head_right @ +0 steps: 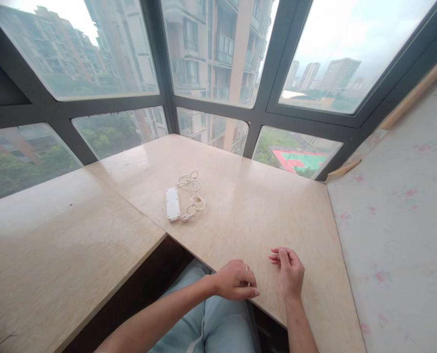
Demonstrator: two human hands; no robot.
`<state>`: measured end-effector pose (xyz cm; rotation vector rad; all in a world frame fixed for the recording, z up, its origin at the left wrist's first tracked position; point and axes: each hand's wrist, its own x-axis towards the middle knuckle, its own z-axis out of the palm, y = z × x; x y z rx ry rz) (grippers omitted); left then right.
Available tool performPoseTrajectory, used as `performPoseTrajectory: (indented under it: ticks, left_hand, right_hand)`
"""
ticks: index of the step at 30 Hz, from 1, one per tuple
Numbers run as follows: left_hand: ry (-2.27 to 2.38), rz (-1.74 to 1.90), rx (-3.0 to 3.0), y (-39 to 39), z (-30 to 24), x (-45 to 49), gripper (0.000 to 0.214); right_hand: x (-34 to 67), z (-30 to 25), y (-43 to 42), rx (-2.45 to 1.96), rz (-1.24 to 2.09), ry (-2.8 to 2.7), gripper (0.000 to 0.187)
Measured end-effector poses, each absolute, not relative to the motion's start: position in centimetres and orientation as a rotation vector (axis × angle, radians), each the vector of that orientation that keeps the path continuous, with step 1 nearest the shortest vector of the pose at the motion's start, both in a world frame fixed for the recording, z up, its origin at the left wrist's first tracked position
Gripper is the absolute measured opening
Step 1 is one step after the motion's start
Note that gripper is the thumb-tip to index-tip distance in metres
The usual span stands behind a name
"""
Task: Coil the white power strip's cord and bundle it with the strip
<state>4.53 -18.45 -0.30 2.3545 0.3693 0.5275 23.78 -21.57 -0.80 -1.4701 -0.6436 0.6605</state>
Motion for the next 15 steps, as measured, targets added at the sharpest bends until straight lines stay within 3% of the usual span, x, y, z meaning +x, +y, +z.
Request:
performPoseTrajectory:
  ticks: [7, 10, 13, 15]
  left_hand:
    - [0.419, 0.474, 2.429, -18.5, -0.1, 4.5, 0.038]
    - [0.41, 0.444, 2.289, -18.6, 0.1, 4.2, 0.014]
    - [0.472, 0.427, 2.072, -18.7, 0.5, 3.7, 0.055]
    - [0.503, 0.481, 1.958, -18.7, 0.8, 3.5, 0.056]
  right_hand:
    - [23.7, -0.9, -21.6, -1.491, 0.656, -0.665, 0.04]
    - [23.7, -1.0, -21.7, -1.514, 0.65, -0.689, 0.041]
    - [23.7, -1.3, -21.8, -1.539, 0.634, -0.717, 0.041]
    - [23.7, -1.6, -21.8, -1.55, 0.61, -0.728, 0.039]
